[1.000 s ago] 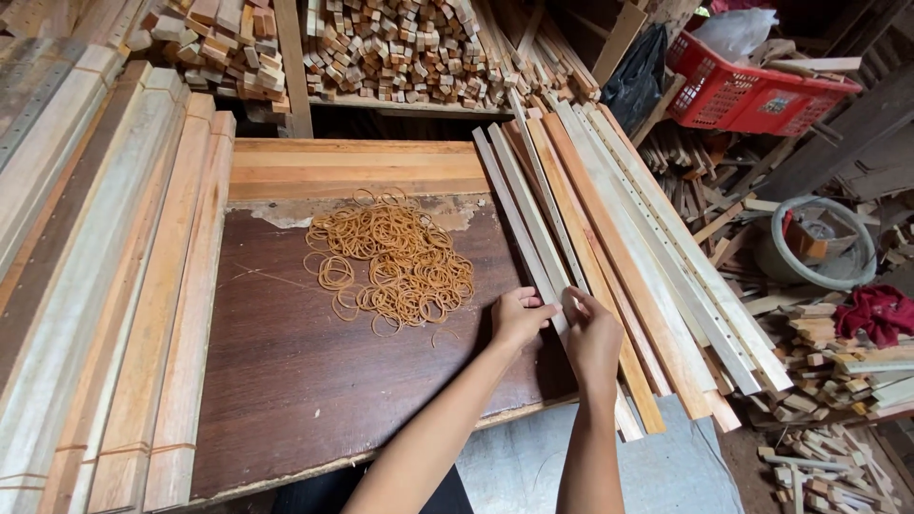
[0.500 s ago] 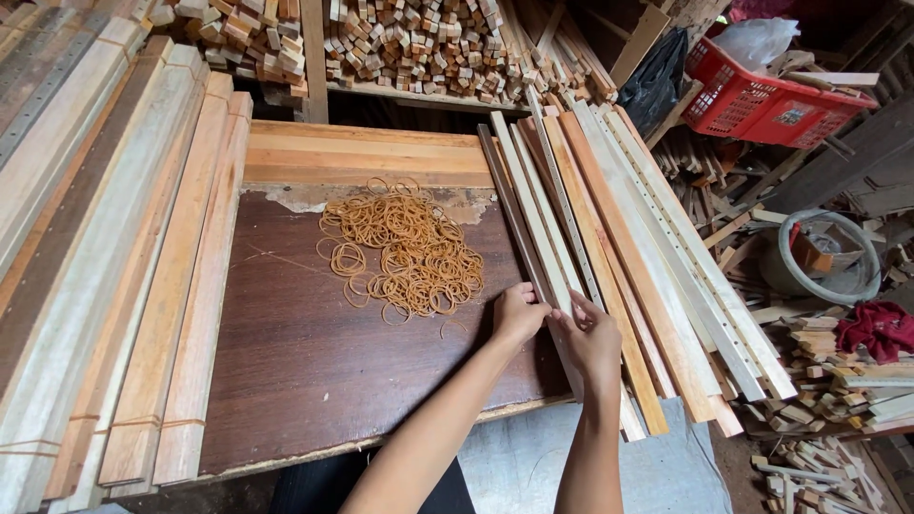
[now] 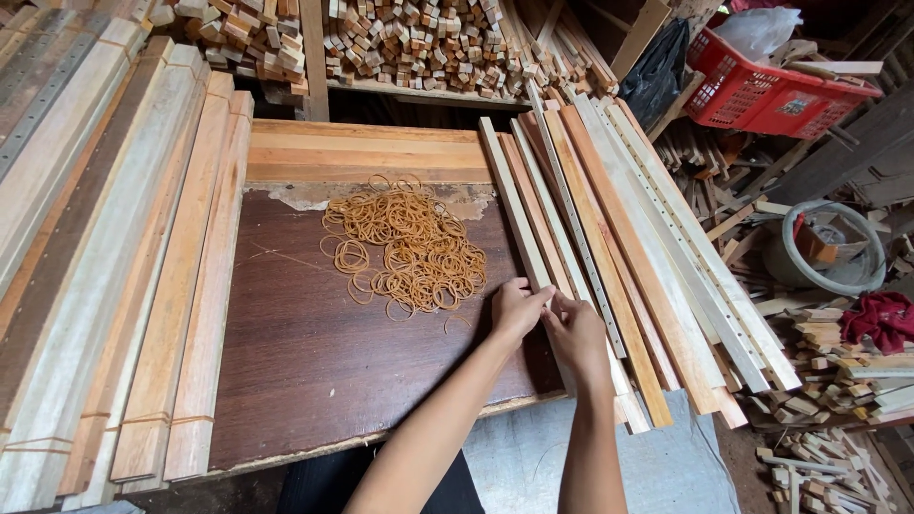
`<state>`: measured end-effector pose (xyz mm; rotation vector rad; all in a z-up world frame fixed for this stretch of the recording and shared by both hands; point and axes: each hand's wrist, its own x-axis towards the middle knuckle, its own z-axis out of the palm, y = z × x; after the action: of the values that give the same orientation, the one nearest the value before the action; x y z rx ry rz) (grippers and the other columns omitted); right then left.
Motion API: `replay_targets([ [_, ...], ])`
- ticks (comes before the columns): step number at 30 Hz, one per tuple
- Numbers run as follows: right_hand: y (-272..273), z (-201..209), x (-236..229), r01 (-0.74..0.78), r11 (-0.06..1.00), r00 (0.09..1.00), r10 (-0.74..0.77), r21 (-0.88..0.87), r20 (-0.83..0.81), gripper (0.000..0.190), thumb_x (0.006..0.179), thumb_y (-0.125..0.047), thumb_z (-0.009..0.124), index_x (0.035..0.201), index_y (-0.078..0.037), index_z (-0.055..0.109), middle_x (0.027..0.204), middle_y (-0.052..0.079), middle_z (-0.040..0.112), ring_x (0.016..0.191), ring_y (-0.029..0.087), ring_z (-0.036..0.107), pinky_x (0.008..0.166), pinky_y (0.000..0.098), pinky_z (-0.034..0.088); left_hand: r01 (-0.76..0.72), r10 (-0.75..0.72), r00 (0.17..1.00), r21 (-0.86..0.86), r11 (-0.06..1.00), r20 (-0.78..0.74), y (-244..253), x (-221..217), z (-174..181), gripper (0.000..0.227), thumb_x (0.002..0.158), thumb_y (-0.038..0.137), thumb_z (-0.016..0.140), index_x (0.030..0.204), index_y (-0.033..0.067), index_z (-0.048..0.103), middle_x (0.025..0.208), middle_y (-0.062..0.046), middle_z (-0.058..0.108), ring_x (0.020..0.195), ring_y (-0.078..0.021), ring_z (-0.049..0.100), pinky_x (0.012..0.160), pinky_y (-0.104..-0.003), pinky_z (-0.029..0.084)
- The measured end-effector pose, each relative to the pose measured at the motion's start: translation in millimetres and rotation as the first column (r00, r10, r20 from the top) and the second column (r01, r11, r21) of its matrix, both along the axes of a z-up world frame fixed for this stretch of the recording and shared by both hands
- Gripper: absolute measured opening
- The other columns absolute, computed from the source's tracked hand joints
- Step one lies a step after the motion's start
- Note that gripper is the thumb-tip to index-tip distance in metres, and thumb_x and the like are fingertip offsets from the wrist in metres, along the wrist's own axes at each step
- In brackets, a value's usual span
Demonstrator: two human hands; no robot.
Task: Securing rubber bands onto the ends of wooden slats
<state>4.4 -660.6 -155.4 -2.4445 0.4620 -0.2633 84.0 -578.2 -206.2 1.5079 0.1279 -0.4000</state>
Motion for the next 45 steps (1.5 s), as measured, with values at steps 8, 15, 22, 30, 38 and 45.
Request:
replay_targets([
  [8,18,28,-1,-0.035,0.825,0.999,0.032,0.564,0.016,0.044,0.104,-0.04,0.056,0.127,-0.006,0.072,0.108,0.014,0.073,0.103,0.026,0.067,0.094,0.0434,0.054,0.093,-0.093,0.996,-0.002,0.996,0.015,58,-28,47,0.077,0.08,0.036,0.084,0.139,-0.0065,0.057,0.126,-0.023,0.068,0.121,-0.0336,0.066,0.097,-0.045,0.056],
  [15,67,56,62,-0.207,0.089,0.969,0.153,0.974,0.192,0.051,0.105,-0.04,0.05,0.142,-0.007,0.052,0.138,0.015,0.064,0.117,0.024,0.069,0.096,0.0403,0.059,0.419,-0.415,0.9,-0.006,0.908,0.132,134,-40,54,0.079,0.085,0.017,0.078,0.145,-0.0198,0.042,0.135,-0.045,0.053,0.132,-0.0518,0.052,0.105,-0.055,0.048],
  [22,99,48,96,-0.311,-0.014,0.949,-0.05,0.95,0.31,0.034,0.103,-0.026,0.058,0.129,-0.004,0.054,0.136,0.028,0.061,0.125,0.043,0.062,0.101,0.0613,0.054,0.284,-0.563,0.795,0.681,0.675,0.225,211,-22,144,0.063,0.09,0.033,0.069,0.142,-0.0006,0.056,0.123,-0.028,0.068,0.121,-0.0426,0.066,0.1,-0.058,0.053],
  [30,116,63,66,-0.36,-0.314,0.922,-0.263,0.879,0.284,0.052,0.098,-0.014,0.065,0.142,-0.004,0.039,0.154,0.027,0.046,0.135,0.041,0.055,0.097,0.0544,0.06,-0.289,-0.578,0.623,0.841,0.457,0.528,231,4,118,0.02,0.083,0.014,0.076,0.103,0.0101,0.076,0.08,-0.013,0.075,0.081,-0.0378,0.077,0.065,-0.055,0.061],
  [38,56,24,78,-0.232,-0.071,0.954,-0.21,0.97,0.213,0.043,0.094,-0.025,0.072,0.129,-0.009,0.053,0.125,0.016,0.07,0.102,0.035,0.076,0.09,0.0489,0.063,-0.333,-0.464,0.793,0.918,0.214,0.396,406,-15,221,0.024,0.085,0.007,0.076,0.103,0.0209,0.083,0.087,-0.015,0.078,0.094,-0.0416,0.076,0.084,-0.054,0.057],
  [45,192,84,48,-0.226,-0.094,0.967,-0.142,0.969,0.212,0.031,0.096,-0.006,0.065,0.126,-0.003,0.058,0.053,-0.003,0.05,0.059,0.02,0.07,0.075,0.0358,0.067,-0.259,-0.123,0.954,0.958,0.121,0.273,498,-49,248,0.043,0.086,0.001,0.06,0.109,0.0289,0.083,0.104,-0.02,0.077,0.103,-0.0448,0.069,0.085,-0.056,0.054],
])
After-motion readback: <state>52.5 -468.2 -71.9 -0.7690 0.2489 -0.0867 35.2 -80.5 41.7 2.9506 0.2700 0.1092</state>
